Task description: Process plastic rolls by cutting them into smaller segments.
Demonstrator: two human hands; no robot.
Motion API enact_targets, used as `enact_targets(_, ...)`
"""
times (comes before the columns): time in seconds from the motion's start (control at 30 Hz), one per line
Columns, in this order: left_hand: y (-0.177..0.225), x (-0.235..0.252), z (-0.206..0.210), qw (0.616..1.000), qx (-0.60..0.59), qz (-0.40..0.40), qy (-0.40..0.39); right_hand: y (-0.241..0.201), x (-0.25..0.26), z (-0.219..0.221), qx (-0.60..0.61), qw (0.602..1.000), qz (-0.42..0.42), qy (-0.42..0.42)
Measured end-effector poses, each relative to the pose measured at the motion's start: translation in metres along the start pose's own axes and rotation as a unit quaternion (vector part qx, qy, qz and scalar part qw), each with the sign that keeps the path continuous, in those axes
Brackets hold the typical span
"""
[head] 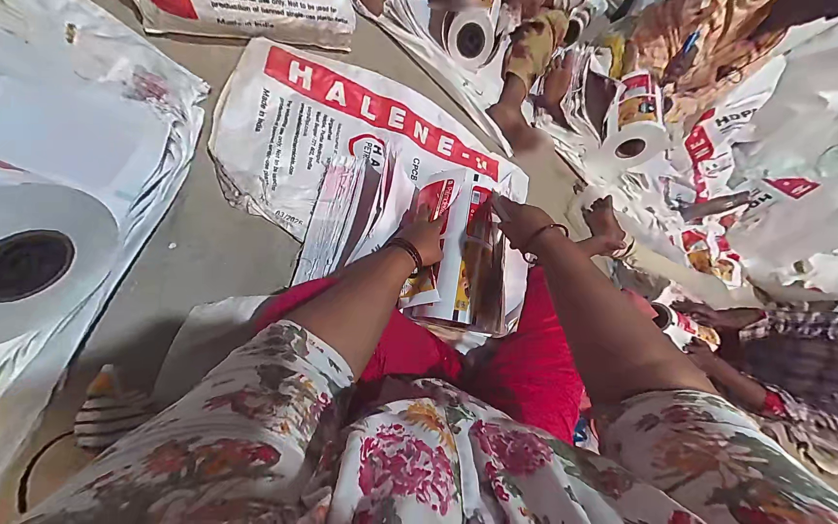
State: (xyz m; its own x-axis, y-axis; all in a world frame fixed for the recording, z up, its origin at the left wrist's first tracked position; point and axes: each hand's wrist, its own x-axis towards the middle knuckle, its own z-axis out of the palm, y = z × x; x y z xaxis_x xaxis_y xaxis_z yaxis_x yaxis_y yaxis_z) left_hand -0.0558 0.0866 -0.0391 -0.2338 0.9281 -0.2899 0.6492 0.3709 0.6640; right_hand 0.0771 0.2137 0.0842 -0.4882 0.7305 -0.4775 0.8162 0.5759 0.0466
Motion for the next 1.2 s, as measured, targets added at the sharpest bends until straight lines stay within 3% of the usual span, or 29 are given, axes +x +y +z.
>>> enact_targets(0.27, -0.002, -0.004, 0.000, 0.998, -0.034, -0.028, 0.045, 0.009, -0.046, 0.001, 0.051, 0.995, 0.002, -0.083)
enact_targets(0.47, 0.001, -0.009, 0.001, 0.996, -0.035, -0.015, 0.085, 0.008, -0.025, 0.007, 0.036, 0.980, 0.082, 0.178)
enact_targets(0.57, 0.004, -0.011, 0.002, 0.993, -0.040, 0.032, 0.110, 0.006, 0.006, 0.022, 0.035, 0.971, 0.121, 0.203)
enact_targets(0.7, 0.007, -0.008, 0.016, 0.985, 0.039, 0.138, 0.094, -0.004, 0.035, 0.032, -0.007, 0.972, 0.130, 0.194)
enact_targets(0.8, 0.008, -0.005, 0.024, 0.990, 0.055, 0.123, 0.030, -0.007, 0.041, 0.033, -0.056, 0.971, 0.134, 0.190)
enact_targets(0.97, 0.012, -0.011, 0.018, 0.996, 0.081, 0.026, -0.009, 0.019, 0.045, 0.043, 0.013, 0.964, 0.154, 0.218)
enact_targets(1.07, 0.015, -0.011, 0.018, 0.995, 0.094, 0.016, -0.005, 0.056, 0.040, 0.043, 0.059, 0.957, 0.188, 0.215)
enact_targets(1.2, 0.012, -0.011, 0.011, 0.995, 0.094, 0.006, -0.017, 0.129, 0.054, 0.081, 0.057, 0.966, 0.223, 0.114)
